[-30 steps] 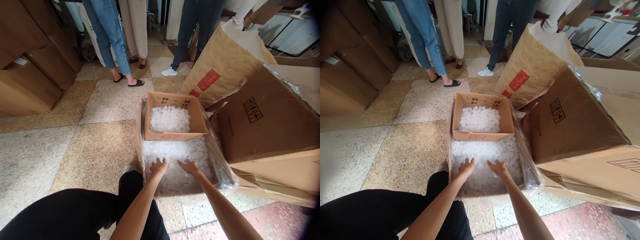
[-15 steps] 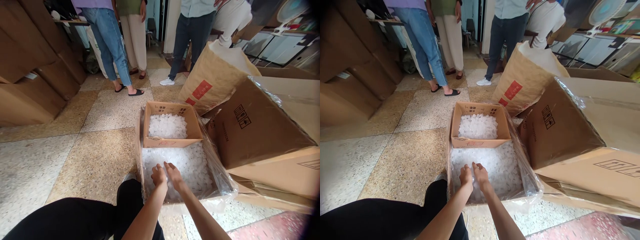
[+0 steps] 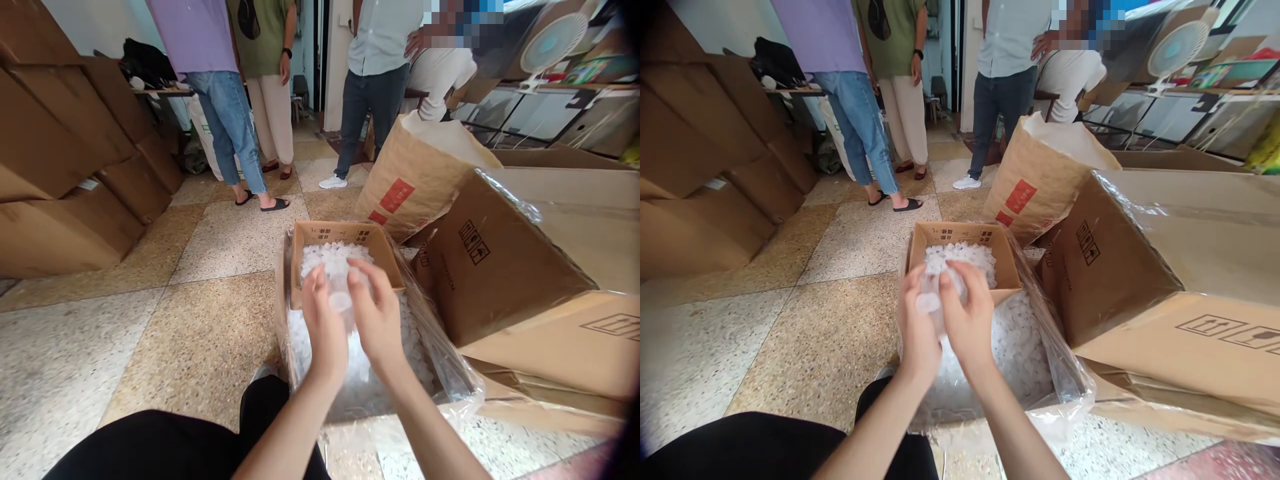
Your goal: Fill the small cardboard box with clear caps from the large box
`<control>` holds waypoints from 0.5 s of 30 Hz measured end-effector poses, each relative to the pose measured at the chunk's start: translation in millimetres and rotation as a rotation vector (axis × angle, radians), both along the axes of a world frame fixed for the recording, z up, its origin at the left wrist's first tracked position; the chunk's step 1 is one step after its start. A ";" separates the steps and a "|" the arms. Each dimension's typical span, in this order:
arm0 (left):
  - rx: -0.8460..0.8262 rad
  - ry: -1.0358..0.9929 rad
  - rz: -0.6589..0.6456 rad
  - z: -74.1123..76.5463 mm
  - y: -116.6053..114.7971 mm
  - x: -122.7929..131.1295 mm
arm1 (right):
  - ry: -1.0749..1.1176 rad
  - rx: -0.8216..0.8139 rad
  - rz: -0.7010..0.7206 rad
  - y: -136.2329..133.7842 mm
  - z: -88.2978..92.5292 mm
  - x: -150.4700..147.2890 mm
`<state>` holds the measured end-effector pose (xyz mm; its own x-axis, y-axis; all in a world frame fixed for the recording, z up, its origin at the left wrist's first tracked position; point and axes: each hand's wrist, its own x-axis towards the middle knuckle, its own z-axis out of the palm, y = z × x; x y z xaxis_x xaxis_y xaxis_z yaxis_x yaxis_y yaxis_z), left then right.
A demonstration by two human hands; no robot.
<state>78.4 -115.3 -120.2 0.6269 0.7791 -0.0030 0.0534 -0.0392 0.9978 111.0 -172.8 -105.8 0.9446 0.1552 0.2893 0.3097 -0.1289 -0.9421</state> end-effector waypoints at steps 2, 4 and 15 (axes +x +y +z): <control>0.139 -0.126 -0.066 22.7 18.6 25.2 | -0.028 -0.069 -0.001 10.4 11.0 31.0; 0.158 -0.055 -0.107 29.0 39.3 44.3 | 0.073 -0.199 -0.006 15.0 2.9 61.3; 0.186 0.585 -0.265 -94.5 41.2 -45.3 | 0.368 -0.701 -0.229 -97.4 -141.1 55.9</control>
